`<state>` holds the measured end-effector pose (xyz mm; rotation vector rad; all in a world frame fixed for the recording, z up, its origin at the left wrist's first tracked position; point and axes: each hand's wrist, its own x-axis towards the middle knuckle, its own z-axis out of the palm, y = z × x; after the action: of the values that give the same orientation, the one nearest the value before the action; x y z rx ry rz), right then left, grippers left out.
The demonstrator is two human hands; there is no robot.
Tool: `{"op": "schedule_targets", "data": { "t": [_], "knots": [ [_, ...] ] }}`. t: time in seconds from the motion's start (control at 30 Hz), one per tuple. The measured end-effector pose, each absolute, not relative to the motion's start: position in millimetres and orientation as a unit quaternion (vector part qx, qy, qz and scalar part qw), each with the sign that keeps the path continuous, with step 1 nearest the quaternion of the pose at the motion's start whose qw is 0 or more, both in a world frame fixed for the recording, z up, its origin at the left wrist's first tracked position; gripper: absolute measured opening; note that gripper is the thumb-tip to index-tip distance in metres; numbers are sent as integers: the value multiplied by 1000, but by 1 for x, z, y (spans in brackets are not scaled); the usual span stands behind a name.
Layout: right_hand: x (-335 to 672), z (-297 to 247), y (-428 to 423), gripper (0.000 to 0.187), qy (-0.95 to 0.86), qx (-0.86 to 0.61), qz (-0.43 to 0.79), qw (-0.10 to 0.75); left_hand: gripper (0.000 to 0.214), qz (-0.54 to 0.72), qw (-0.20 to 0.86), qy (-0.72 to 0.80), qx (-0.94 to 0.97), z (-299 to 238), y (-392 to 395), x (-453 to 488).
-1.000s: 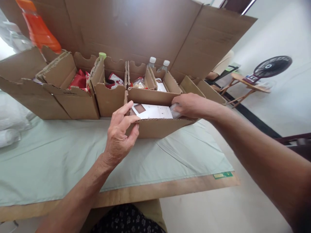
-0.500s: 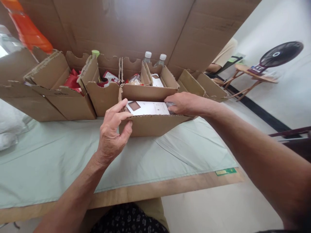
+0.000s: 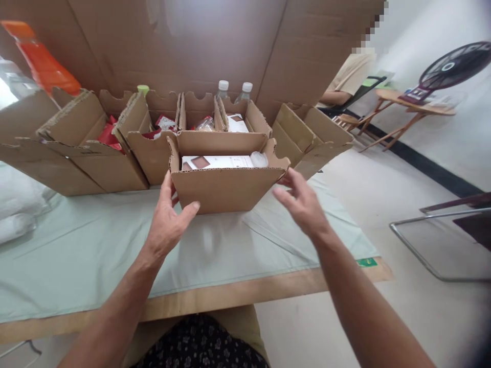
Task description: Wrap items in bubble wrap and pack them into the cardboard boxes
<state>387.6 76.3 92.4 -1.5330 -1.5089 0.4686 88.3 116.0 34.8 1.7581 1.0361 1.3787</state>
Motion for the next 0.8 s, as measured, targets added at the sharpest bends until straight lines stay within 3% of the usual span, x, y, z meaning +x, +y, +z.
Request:
{"op": "schedule_targets", "data": {
  "t": [0.13, 0.33, 0.47, 0.63, 0.8],
  "knots": [
    [358, 64, 85, 69, -602, -581, 240, 492, 76, 522, 372, 423, 640, 37, 115, 99],
    [349, 52, -7, 54, -536, -650, 180, 508, 73, 480, 401, 405, 667, 34, 38, 97],
    [320, 59, -48, 54, -511, -662, 149, 528, 74, 456, 412, 420, 668, 36, -13, 62],
    [271, 101, 3, 56, -580, -579, 164, 549, 66, 554, 332, 430, 631, 74, 19, 24],
    [284, 108, -6, 54, -532, -560, 103, 627, 59, 591, 271, 353, 673, 93, 37, 73]
  ]
}}
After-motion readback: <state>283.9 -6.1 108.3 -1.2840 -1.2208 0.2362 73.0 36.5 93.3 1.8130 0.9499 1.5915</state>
